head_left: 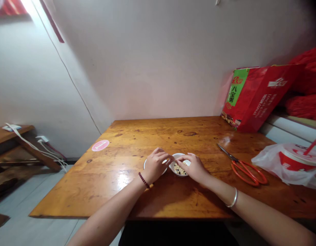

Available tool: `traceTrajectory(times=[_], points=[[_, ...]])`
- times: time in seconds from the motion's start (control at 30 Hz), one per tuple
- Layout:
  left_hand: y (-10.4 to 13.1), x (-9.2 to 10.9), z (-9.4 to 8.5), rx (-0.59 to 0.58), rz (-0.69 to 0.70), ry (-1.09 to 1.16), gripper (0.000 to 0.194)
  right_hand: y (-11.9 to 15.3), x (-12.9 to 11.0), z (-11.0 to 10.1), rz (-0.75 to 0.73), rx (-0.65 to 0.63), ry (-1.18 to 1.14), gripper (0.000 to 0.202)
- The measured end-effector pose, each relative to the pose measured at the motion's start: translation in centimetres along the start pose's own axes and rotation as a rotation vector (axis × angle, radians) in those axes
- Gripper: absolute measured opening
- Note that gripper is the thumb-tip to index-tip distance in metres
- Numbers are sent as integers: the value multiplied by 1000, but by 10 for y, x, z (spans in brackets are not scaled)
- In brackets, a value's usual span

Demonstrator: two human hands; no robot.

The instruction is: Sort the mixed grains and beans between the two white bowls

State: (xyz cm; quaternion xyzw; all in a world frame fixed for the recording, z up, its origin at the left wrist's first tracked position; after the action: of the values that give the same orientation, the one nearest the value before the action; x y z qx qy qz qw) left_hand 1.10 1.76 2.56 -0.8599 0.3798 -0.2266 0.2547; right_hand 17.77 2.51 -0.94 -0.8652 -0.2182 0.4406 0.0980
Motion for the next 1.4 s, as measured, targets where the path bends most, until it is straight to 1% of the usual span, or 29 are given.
traceTrajectory(times=[0.13,0.33,0.4,0.57,0.67,0.77,0.83,0.9,1.07,1.2,1.3,1.4], points=[[1,-3,2,0,-52,78,10,-1,-5,1,-30,21,-4,11],[-1,2,-1,23,-34,184,12,-1,-7,-1,-66,48,-61,10],[-2,1,-2,30,-25,192,11,-1,-7,-2,-71,75,-101,13],[-3,0,-6,41,-6,177,11,-4,-10,-5,-24,203,-156,18],[-3,0,-7,38,-11,147,11,-6,-15,-4,-57,228,-137,17],[-2,-1,-8,69,-56,139,11,-5,-17,-4,-79,246,-128,17],[-1,-1,-8,99,-89,169,12,-1,-16,-4,-95,244,-104,17],[0,0,-8,107,-96,211,13,3,-18,-4,-130,209,-71,16],[0,6,-7,92,-40,209,12,8,-22,-12,-132,191,-93,13],[-2,11,-9,102,19,173,9,10,-28,-16,-187,197,-53,13],[-2,11,-7,98,-20,198,10,12,-31,-21,-229,266,22,14],[-1,4,-1,80,-133,271,14,13,-30,-26,-228,315,52,17]])
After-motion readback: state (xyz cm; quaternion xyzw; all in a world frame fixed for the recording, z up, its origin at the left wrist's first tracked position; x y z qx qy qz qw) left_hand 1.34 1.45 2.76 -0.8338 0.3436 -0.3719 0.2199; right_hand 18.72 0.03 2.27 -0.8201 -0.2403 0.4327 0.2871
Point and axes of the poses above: each hand's wrist, its own y-axis away from the middle knuckle, its own z-axis out of the palm, x = y × z, the point moved 5 cm from there along -y, towards the middle knuckle, and after that the axes turned 6 degrees about -x, right-handed, at the moved point
